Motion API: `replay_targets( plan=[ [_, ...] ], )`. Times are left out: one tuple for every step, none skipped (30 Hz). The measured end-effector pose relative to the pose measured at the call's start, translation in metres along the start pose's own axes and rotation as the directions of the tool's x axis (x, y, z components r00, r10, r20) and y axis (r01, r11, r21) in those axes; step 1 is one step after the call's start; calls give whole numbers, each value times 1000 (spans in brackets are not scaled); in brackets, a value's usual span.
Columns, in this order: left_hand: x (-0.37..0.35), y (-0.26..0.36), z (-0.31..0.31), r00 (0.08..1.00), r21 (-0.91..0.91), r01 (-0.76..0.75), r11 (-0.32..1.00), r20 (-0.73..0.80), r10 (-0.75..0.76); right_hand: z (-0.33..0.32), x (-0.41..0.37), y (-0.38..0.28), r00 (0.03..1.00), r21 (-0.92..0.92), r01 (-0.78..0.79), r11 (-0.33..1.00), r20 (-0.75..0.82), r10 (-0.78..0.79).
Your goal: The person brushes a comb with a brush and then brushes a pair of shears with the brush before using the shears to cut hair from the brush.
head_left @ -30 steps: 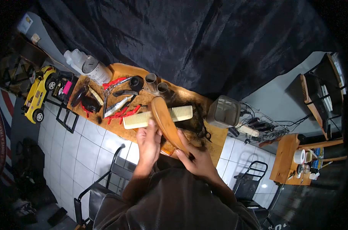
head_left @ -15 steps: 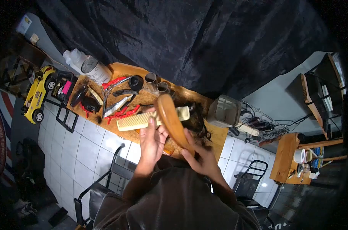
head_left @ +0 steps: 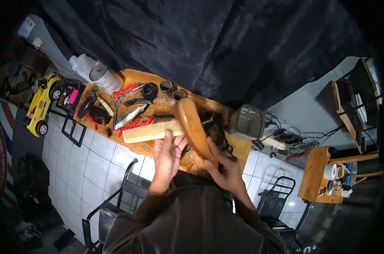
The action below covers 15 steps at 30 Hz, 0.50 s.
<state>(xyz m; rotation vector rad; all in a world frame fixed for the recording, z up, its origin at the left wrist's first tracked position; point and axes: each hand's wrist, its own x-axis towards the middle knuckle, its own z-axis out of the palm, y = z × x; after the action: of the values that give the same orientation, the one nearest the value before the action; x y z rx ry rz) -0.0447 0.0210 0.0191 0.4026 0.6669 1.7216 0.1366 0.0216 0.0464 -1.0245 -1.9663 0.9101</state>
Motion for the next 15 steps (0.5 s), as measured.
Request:
replay_targets(
  plan=[
    [1,2,-4,999,-14,-10,1000,32,10,4,-3,2,1000,-12,24,1000,18,-24],
    [-1,2,-3,1000,28,13,1000,16,-14,9,-4,4,998,-25,46,999,34,-46],
    [-3,1,-1,999,69,39,997,1,-39,13,-4,5,998,-75,59,995,-22,-61],
    [-5,0,0,998,110,65,992,-13,-64,17,-2,5,994,-127,70,989,-79,-81],
    [-10,-11,-11,998,204,56,977,-43,-48,19,1,7,985,-179,79,981,-135,-104],
    [-12,-13,-11,997,253,45,966,54,-61,17,4,7,991,-173,28,985,-122,-50],
    [-15,-15,-10,986,302,30,953,148,-78,14,7,4,987,-92,-84,992,-147,70],
    [-18,-17,-7,981,304,30,952,176,-87,9,13,-2,969,-8,-193,981,-161,189],
    [-20,-15,-2,984,278,30,960,162,-78,5,18,-6,939,76,-295,952,-163,304],
    [-21,-14,2,987,252,27,967,149,-67,5,19,4,960,-19,-143,990,-245,134],
    [-21,-12,5,989,224,23,974,137,-55,2,19,4,963,-17,-157,988,-222,149],
    [-19,-8,7,990,260,6,966,131,-41,-1,16,2,966,-16,-171,985,-200,165],
    [-16,-5,7,996,239,0,971,86,-21,-2,11,0,973,-31,-161,987,-170,153],
    [-13,-2,8,999,218,-7,976,41,-2,-2,6,-2,980,-45,-149,988,-141,141],
    [-11,1,7,1000,198,-14,980,-4,15,-3,1,-4,985,-59,-136,989,-111,129]
  ],
)
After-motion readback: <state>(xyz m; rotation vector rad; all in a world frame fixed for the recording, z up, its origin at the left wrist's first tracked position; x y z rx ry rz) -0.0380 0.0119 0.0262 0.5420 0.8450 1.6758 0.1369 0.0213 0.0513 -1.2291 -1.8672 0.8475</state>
